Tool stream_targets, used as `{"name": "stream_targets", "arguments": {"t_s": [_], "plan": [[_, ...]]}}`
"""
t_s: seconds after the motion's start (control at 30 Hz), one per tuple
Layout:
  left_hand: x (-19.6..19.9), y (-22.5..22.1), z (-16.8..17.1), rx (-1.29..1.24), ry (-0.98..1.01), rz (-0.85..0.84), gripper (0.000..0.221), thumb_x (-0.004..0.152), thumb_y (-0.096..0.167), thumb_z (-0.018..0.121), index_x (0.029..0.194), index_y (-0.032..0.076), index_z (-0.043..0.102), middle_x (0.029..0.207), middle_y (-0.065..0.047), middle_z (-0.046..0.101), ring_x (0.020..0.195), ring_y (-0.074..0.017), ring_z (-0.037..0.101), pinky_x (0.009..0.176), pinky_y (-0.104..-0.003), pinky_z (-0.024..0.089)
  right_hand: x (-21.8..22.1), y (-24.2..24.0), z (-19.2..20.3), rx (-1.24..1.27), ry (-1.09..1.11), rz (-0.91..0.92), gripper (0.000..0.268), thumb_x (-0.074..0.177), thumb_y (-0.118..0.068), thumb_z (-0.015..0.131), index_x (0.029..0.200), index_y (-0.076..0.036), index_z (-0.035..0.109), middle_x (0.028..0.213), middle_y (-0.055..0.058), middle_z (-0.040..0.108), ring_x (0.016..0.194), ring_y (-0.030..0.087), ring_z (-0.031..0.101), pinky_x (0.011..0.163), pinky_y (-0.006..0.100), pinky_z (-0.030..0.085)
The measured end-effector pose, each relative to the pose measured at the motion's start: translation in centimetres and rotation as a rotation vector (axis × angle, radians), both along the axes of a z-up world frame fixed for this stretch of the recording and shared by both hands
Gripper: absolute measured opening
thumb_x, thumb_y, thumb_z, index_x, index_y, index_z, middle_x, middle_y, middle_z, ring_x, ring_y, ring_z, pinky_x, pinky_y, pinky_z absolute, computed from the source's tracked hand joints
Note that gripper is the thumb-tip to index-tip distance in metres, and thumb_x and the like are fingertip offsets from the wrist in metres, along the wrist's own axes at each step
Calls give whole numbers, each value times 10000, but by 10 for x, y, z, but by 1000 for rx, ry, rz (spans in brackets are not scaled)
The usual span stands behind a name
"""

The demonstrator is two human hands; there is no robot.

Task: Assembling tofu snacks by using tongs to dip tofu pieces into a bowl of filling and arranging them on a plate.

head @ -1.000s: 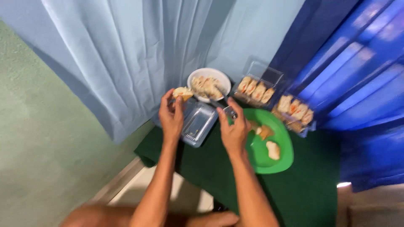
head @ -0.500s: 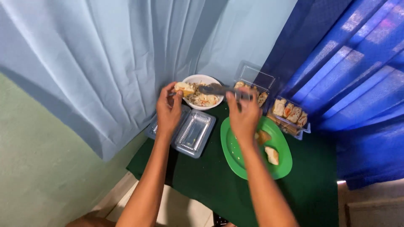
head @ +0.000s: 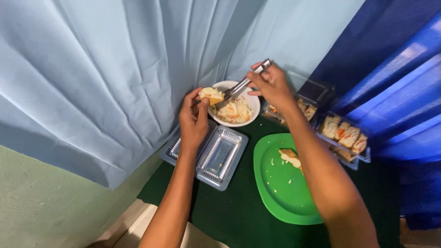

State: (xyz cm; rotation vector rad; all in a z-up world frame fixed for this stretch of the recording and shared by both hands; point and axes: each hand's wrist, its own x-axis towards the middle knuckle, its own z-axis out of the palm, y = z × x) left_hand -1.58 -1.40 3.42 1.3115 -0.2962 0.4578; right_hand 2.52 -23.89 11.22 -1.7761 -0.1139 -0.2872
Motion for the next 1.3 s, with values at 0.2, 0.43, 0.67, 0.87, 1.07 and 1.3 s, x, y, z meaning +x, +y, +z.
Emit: {"name": "stream_targets", "arguments": {"t_s": [0.2,0.43,0.67,0.87,1.07,1.3], "plan": [[-6,6,3,43,-32,-82,357,1031,128,595,1341,-39,538,1123,-120,599,885,-130,622,769,-232,518,-35,-25,47,-263,-191,299,307,1016,-98,632,1273,35,529,1043,226,686,905,263,727,749,341,679],[-8,6,6,77,-49,-53,365,1031,140,606,1340,-39,534,1137,-138,628,919,-163,667,801,-251,550,-62,-37,70,-467,-338,3,221,1037,11,740,1176,52,572,884,150,687,698,162,665,597,251,590],[-10,7,6,72,-37,-54,357,1033,128,601,1341,-40,534,1139,-138,629,913,-157,666,795,-246,549,-79,-7,39,-143,94,-102,231,1028,-187,637,1099,28,589,930,183,685,865,252,779,726,324,696],[-12,8,5,72,-29,-50,347,1033,114,597,1341,-33,538,1127,-126,618,867,-132,642,753,-233,537,-83,15,26,-103,-118,-126,266,989,-77,679,1197,19,543,982,161,715,853,198,755,692,292,667],[-13,9,6,85,-35,-30,353,1032,133,602,1339,-33,544,1115,-123,613,845,-127,624,733,-232,529,-85,10,53,-519,-424,-228,248,1012,-57,747,1139,72,576,816,115,708,621,164,694,577,255,564],[-5,7,-8,72,-18,14,377,1056,218,614,1366,8,578,1099,-212,668,957,-271,736,814,-408,631,-78,18,26,-100,-23,-230,388,1057,-186,618,1226,135,479,1134,369,662,1037,431,723,840,493,667]]}}
